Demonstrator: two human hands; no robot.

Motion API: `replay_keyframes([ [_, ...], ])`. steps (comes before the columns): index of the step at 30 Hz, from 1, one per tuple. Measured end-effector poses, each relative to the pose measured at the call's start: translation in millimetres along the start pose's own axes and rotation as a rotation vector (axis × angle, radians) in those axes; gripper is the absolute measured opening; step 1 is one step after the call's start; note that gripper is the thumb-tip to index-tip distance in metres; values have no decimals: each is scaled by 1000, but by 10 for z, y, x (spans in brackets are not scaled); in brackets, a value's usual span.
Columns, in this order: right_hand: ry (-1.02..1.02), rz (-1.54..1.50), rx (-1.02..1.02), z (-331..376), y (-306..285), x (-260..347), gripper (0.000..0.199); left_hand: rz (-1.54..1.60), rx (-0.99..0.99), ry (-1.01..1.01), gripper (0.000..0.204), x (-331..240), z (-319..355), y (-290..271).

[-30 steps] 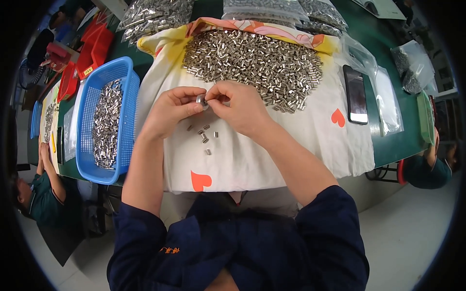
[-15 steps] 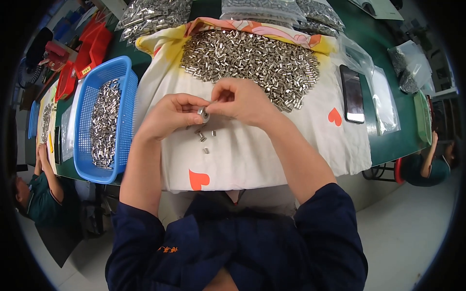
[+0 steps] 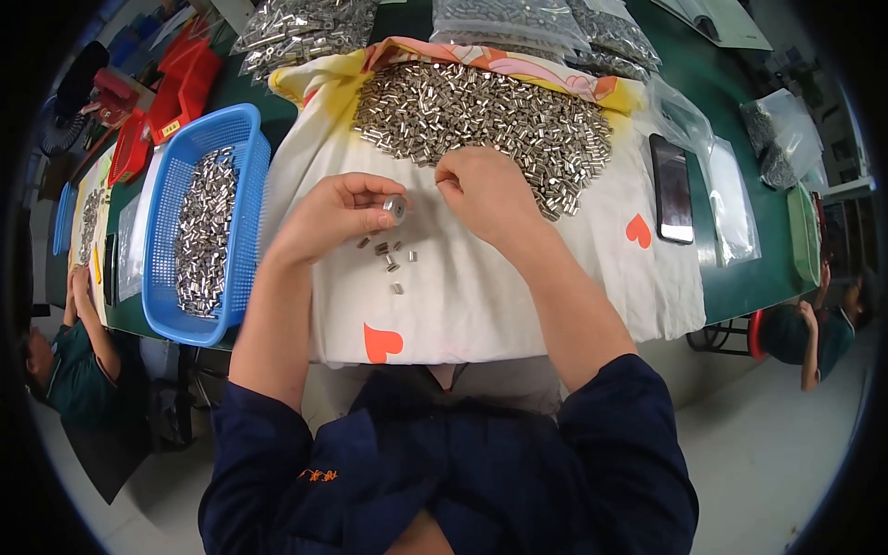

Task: Sorting and inspecting small metal components at a industrial workbench.

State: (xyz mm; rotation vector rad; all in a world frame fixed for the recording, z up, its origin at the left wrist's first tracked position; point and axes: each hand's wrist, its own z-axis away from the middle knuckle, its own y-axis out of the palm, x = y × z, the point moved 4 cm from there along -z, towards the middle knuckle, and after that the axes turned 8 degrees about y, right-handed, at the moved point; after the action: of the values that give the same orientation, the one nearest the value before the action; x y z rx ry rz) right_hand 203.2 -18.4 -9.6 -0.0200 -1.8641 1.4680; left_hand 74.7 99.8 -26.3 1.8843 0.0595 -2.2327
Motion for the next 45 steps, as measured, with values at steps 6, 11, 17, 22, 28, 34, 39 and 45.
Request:
replay_keyframes([
  [6,14,-553,109,90,22,211,7,104,-104,77,32,38,-35,-35],
  [11,-102,-444,-61,144,38,279,7,115,-120,94,33,57,-40,-49],
  [17,-187,-330,-213,174,44,320,7,149,-192,93,33,62,-41,-28],
  [22,-14,-529,82,113,24,257,8,116,-140,48,32,32,-15,-44],
  [28,72,-440,200,47,-9,122,11,-6,-53,-17,32,18,10,-4],
  [34,-121,35,-234,-60,13,-38,6,-66,48,-1,31,-24,58,15],
  [39,-123,156,-229,-23,81,-20,5,-36,31,-2,31,-19,47,-4],
  [45,-55,100,-149,17,50,-8,6,-28,-43,48,32,0,-1,-12],
])
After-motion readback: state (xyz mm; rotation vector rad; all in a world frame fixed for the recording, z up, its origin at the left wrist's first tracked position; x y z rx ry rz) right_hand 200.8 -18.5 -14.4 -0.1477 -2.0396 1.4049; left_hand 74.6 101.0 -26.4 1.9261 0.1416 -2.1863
